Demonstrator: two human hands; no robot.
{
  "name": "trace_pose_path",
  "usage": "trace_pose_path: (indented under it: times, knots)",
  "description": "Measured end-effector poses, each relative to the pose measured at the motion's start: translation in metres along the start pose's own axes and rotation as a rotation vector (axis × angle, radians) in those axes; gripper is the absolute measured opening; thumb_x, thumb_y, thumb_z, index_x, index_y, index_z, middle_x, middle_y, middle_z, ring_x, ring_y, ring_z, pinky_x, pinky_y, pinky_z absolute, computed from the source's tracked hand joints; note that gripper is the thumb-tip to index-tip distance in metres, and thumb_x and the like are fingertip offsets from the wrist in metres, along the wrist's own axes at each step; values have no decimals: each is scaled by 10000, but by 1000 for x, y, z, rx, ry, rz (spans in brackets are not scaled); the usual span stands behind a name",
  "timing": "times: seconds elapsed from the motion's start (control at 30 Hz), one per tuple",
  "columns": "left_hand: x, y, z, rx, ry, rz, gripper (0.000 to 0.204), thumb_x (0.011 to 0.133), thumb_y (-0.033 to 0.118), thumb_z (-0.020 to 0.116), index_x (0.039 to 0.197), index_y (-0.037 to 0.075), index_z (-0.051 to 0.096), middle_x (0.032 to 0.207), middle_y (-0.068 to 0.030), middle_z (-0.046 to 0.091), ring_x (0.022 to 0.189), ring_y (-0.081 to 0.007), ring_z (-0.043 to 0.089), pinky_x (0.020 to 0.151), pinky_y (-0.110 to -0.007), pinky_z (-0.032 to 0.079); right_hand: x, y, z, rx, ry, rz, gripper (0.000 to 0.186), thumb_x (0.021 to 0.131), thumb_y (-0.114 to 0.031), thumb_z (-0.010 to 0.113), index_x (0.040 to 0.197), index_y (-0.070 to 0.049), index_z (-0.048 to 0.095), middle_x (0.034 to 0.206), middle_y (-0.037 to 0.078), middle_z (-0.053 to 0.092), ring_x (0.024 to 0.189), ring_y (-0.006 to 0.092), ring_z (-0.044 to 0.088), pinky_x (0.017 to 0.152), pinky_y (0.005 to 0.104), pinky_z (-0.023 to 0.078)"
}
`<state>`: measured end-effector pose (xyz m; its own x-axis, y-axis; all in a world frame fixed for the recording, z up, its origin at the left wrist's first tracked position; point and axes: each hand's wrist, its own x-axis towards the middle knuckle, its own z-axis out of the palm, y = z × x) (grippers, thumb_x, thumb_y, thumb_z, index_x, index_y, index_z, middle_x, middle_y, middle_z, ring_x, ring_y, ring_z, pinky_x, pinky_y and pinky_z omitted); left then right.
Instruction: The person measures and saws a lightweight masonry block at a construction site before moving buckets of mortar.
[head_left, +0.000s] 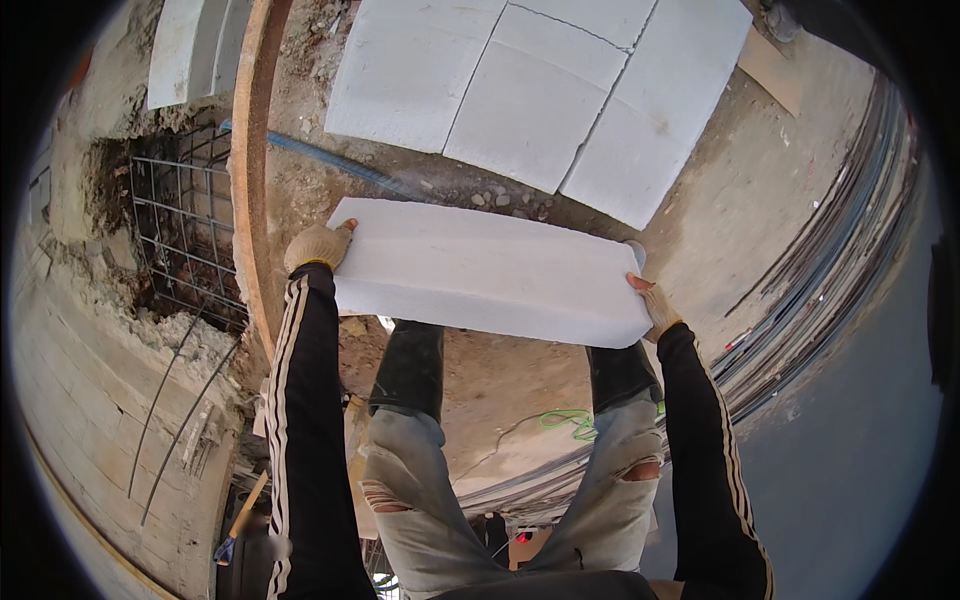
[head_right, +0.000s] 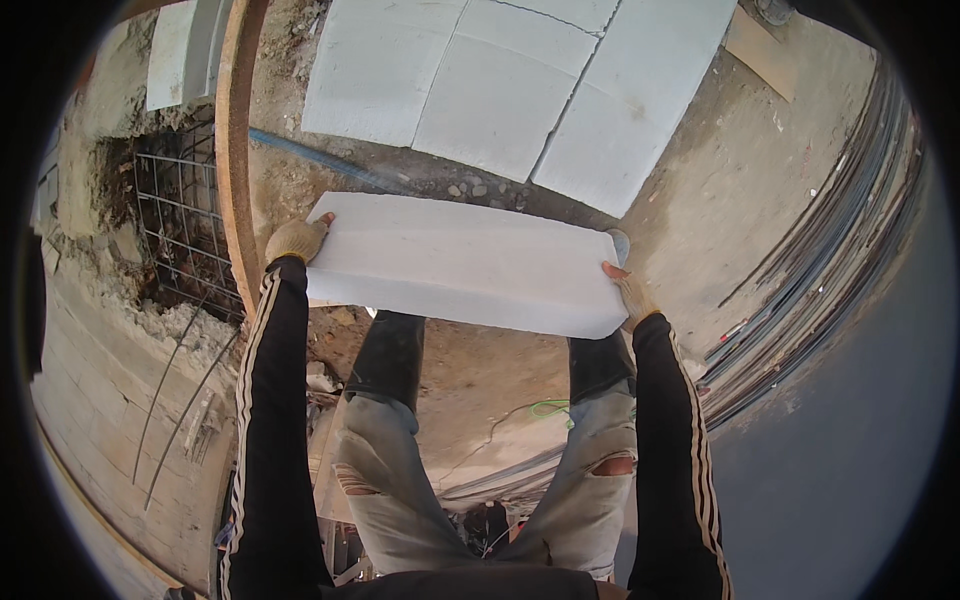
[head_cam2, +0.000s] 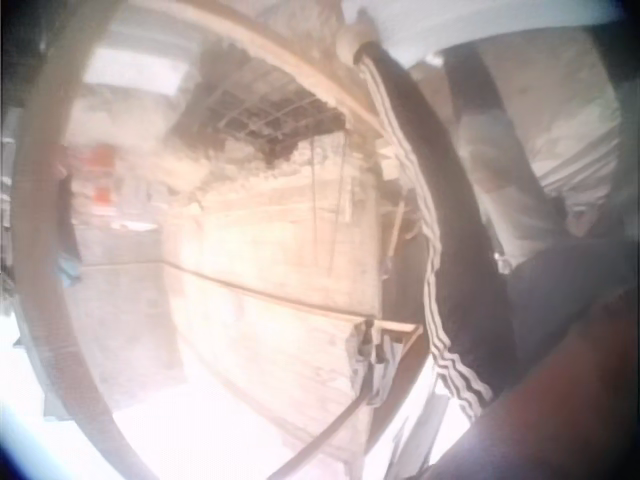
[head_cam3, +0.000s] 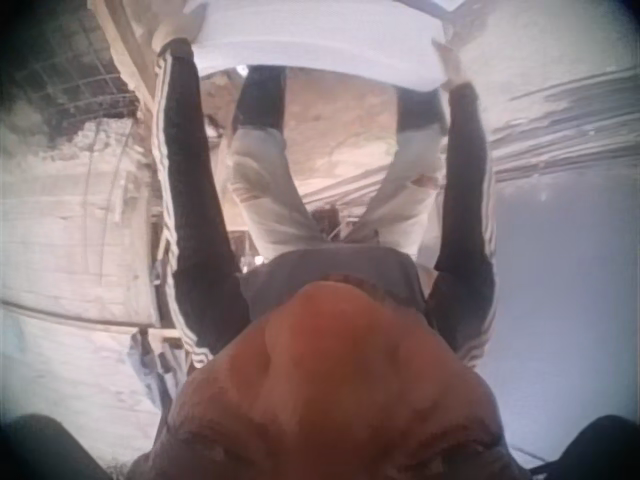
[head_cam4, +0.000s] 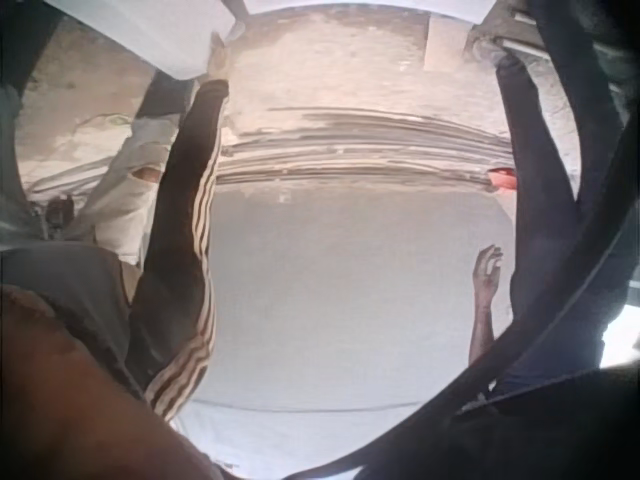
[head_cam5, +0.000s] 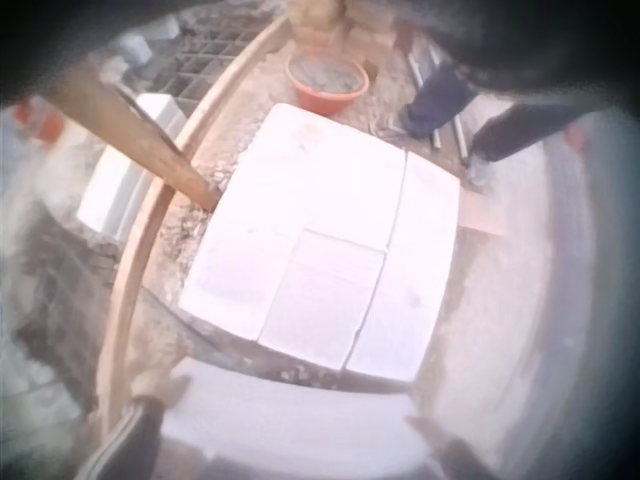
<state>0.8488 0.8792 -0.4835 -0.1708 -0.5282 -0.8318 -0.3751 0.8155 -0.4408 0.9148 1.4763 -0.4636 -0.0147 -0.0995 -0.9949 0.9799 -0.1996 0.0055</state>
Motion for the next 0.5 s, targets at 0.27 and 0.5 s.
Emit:
trace_pose_path:
  times: [0.27,0.5]
  knots:
    - [7,32,-21,29,-26,23,821,925,729,445,1350,50,624,1300,-233,651,1247,-382,612,1031,-484,489,29,2,-11,62,27,77,624,889,-397,742,1337,4,575,1142,121,680,982,234,671,866,388,539]
    - [36,-61,29,-108,156,581,609,867,571,669,1109,14,709,1051,-245,714,1023,-387,682,887,-445,521,23,7,2,-105,195,71,662,858,-345,780,1348,29,540,1161,164,669,973,280,682,829,425,568]
